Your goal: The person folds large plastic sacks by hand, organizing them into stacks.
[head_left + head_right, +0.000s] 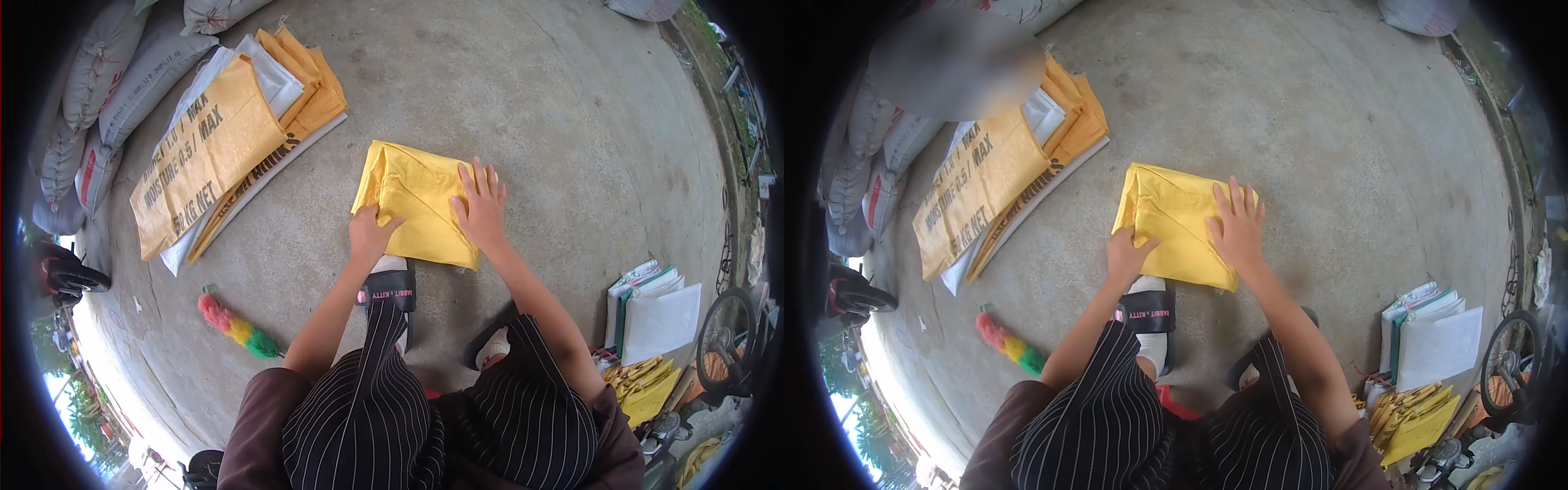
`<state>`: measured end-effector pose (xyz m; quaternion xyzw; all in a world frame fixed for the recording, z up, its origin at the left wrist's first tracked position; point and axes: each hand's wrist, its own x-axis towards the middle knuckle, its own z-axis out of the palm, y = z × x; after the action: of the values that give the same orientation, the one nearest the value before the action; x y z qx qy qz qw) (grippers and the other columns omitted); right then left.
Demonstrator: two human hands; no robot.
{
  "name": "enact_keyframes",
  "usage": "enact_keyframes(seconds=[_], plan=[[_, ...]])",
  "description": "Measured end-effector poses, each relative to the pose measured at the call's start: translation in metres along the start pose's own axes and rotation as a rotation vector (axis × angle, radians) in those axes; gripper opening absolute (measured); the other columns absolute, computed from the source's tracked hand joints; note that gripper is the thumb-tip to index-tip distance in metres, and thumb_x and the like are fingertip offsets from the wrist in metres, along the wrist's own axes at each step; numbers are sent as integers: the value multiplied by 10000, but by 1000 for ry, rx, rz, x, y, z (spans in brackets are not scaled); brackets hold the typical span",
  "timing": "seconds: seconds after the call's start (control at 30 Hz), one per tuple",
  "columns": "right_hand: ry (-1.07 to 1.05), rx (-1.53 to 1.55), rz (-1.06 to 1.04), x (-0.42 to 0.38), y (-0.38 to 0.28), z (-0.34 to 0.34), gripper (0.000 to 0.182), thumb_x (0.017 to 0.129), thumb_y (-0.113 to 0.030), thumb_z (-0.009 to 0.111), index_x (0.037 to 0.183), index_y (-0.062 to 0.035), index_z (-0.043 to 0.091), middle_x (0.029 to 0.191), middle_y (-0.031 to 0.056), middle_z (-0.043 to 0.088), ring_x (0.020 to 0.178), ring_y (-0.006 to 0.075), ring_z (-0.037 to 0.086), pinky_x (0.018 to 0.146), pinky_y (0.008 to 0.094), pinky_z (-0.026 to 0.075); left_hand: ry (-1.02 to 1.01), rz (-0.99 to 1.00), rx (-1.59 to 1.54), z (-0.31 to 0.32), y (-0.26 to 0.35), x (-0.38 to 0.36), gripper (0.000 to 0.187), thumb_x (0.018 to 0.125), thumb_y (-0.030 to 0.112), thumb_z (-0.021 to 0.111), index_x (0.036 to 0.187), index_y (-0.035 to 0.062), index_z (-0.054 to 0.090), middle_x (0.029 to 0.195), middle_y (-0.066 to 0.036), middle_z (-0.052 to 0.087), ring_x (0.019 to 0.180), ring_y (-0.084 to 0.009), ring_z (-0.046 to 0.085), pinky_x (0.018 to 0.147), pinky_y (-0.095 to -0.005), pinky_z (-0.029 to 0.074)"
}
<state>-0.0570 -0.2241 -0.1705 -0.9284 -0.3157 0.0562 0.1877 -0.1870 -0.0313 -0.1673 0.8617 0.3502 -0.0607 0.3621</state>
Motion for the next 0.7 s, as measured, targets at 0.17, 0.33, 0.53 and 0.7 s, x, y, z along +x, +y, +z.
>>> enact_keyframes(seconds=[0.17, 0.33, 0.53, 0.7], plan=[[-43, -36, 24, 17, -15, 15, 708, 838, -415, 545, 1420, -112, 280, 1497, 156, 168, 1377, 378, 133, 1041, 647, 126, 529, 384, 275, -7, -9, 13, 377, 725, 313, 743, 803, -39, 631, 1032, -194, 555, 956, -346, 541, 835, -431, 441], [-115, -86, 0, 20, -9, 30, 803, 815, -501, 546, 1434, -94, 236, 1511, 163, 117, 1398, 361, 60, 1052, 648, 60, 207, -19, 123, 13, -33, 39, 417, 732, 280, 739, 965, -31, 588, 990, -219, 582, 973, -370, 553, 827, -428, 447], [-74, 229, 86, 23, -1, 9, 801, 767, -397, 646, 1399, -65, 283, 1502, 174, 135, 1390, 321, 129, 1089, 542, 147, 253, -131, 48, -9, -6, 32, 497, 712, 273, 768, 1061, -29, 584, 912, -151, 634, 899, -313, 621, 769, -397, 490], [122, 854, 970, -33, 45, 3, 661, 785, -321, 691, 1308, -12, 429, 1228, 165, 542, 1077, 231, 552, 875, 366, 455, -490, -298, -768, -17, -23, 49, 582, 805, 164, 673, 1298, 0, 413, 1202, -143, 566, 1037, -253, 593, 844, -382, 511]])
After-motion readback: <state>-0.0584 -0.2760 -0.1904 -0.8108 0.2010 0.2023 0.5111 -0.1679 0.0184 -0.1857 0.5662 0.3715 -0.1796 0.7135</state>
